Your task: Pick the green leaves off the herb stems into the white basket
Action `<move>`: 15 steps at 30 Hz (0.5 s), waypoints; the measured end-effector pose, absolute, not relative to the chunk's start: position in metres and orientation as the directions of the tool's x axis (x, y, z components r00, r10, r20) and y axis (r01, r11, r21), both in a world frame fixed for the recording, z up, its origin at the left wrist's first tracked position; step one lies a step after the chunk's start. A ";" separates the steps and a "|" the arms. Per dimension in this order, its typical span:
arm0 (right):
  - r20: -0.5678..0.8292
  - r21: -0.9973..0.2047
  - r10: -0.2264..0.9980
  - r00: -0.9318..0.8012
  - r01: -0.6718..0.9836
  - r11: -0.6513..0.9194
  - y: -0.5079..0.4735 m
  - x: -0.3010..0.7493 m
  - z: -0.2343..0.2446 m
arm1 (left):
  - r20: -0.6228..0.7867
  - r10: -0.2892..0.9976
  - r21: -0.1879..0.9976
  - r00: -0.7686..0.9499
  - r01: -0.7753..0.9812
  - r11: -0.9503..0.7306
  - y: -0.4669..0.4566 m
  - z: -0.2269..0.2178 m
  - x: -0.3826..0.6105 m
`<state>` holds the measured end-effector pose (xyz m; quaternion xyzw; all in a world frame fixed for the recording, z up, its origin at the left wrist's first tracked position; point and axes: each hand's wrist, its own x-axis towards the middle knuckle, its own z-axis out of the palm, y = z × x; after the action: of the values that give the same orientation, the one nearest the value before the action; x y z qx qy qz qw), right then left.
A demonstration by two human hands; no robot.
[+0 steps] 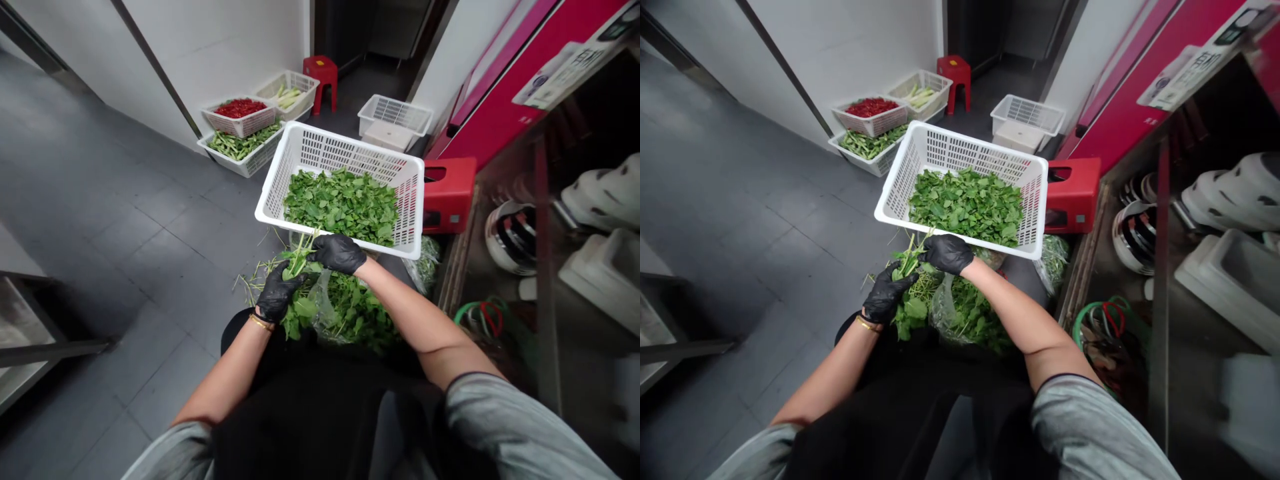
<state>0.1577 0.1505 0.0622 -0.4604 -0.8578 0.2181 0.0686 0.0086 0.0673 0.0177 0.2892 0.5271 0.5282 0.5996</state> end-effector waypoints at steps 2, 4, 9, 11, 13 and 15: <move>-0.006 -0.358 0.779 -0.627 0.729 0.584 0.152 0.166 0.064 | -0.353 0.934 0.871 -0.054 -0.383 0.307 0.064 0.024 0.007; 0.056 -0.342 0.734 -0.676 0.678 0.651 0.153 0.175 0.066 | -0.357 0.934 0.854 -0.018 -0.412 0.318 0.061 0.029 0.005; 0.184 -0.480 0.927 -0.328 0.792 0.376 0.165 0.197 0.076 | -0.337 0.935 0.906 -0.112 -0.309 0.290 0.054 0.030 0.004; 0.152 -0.672 0.973 -0.175 0.704 0.231 0.163 0.195 0.082 | -0.283 0.945 0.929 -0.163 -0.291 0.228 0.050 0.027 0.005; -0.018 -0.886 0.988 -0.153 0.461 0.056 0.152 0.183 0.085 | -0.225 0.953 0.947 -0.203 -0.277 0.164 0.048 0.024 0.007; -0.183 -0.962 0.936 -0.300 0.249 -0.108 0.136 0.166 0.085 | -0.188 0.966 0.957 -0.180 -0.256 0.138 0.047 0.022 0.007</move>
<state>0.1662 0.1356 0.0847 -0.5023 -0.5902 0.5493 0.3127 0.0074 0.0469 0.0219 0.3392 0.5234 0.5620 0.5433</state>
